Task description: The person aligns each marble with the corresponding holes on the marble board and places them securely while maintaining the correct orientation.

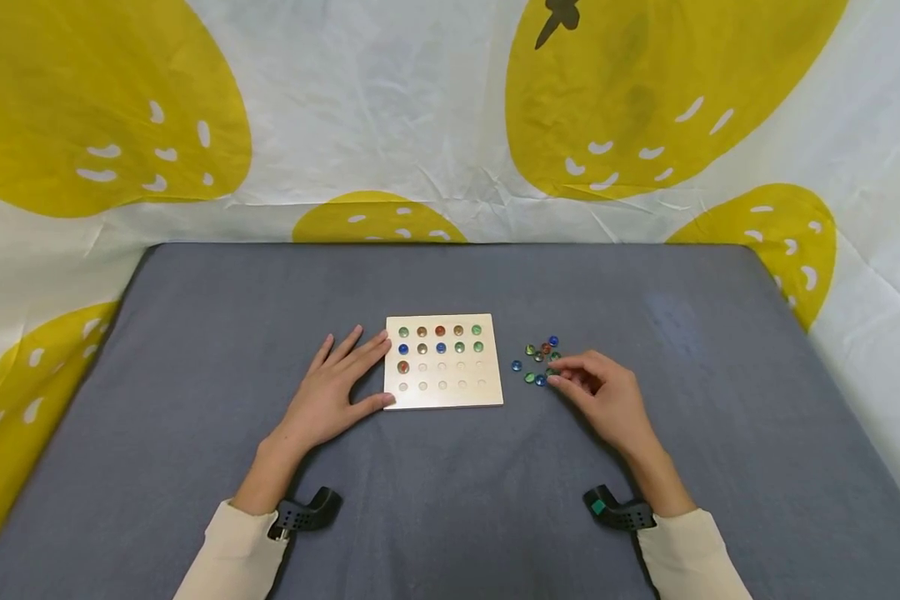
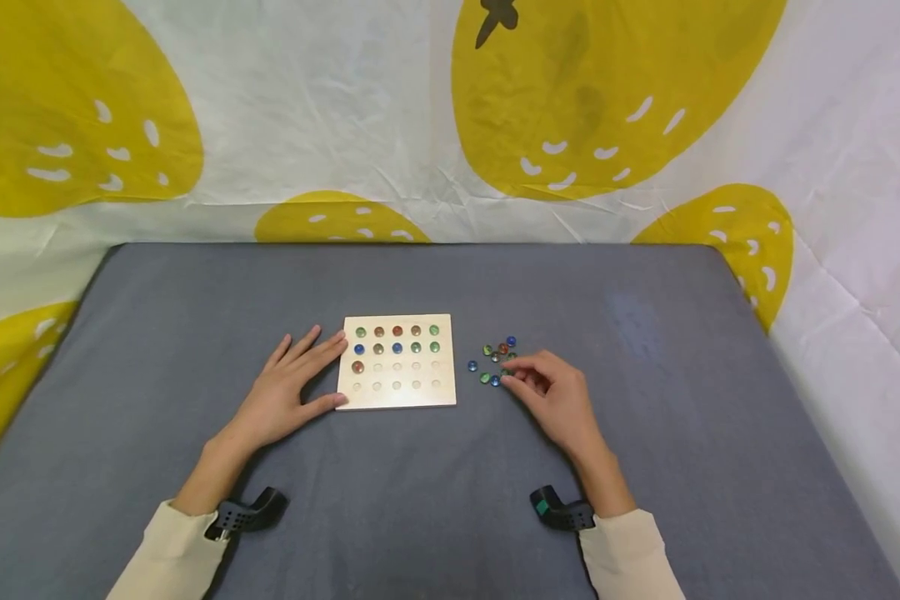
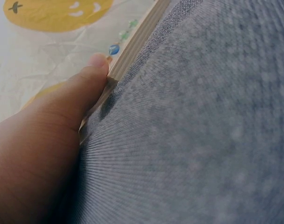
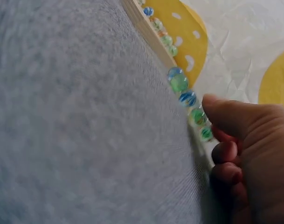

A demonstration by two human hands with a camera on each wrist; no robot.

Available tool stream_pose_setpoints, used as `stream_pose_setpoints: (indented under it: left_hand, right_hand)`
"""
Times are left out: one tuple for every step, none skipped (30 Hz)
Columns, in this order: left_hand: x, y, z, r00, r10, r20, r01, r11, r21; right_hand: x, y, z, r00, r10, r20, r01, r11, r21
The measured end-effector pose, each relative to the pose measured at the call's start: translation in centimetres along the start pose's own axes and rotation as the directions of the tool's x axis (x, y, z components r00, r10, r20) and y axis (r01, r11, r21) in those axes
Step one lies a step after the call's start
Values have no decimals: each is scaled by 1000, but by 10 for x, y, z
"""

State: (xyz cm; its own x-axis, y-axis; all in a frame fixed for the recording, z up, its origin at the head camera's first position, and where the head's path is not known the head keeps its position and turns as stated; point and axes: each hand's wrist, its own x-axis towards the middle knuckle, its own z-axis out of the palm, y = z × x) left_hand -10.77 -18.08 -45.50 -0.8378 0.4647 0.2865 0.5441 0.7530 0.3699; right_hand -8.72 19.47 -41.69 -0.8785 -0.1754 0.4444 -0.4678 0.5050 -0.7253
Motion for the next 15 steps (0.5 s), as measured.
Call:
stream_pose_setpoints:
  left_hand:
    - [0,0,0,1000,1,1,-1,1000,0]
    - [0,1,0,1000,1,3,-1,1000,0]
    - [0,1,0,1000,0,7,0,1000,0]
    - [0,0,0,1000,0,9,0,1000,3]
    - [0,0,0,1000,0,8,0,1000,5]
    - [0,0,0,1000,-1,8,1,1000,7]
    - [0,0,-1,1000,-2,8,2,1000,7]
    - [0,-1,-1,1000,-3,8,3,1000,8]
    - [0,-1,-1,1000,-4,6,4,1000,8]
    - [0,-1,-1,1000,-4,3,4,1000,7]
    - [0,-1,0,1000,-4,3,4,1000,5]
    - [0,-1,0,1000,-4,4,4,1000,1]
    - [0,-1,0,1000,-3,4,3,1000,-1]
    - [0,-1,0,1000,-2,5,2,1000,-1]
    - [0,-1,0,1000,-2,5,2,1000,-2]
  right_hand:
    - [-2,8,1,1000,-15,-7,15,1000,-14]
    - [-3,16,1,1000,-28,-11,28,999,-34]
    - [-5,23,2,999,-31,-12,30,999,-46]
    - [-6,30,2,1000,-29,-12,28,998,-58]
    - [-7,36,2,1000,-23,-9,22,997,-68]
    - [-7,42,3,1000,-18,-6,17,997,-78]
    - [-7,42,3,1000,-11,2,11,996,-93]
    - [-7,42,3,1000,-6,6,7,994,-109]
    - [-7,42,3,1000,0,10,1,993,-115]
    - [-6,42,4,1000,2,14,0,993,-122]
    - [-6,42,4,1000,4,17,-2,993,-122]
    - [-5,43,4,1000,5,20,-3,993,-122]
    - [-5,43,4,1000,7,23,-4,992,-125]
    - [-5,43,3,1000,8,26,-5,992,-128]
    - [-5,42,3,999,10,30,-6,991,-133]
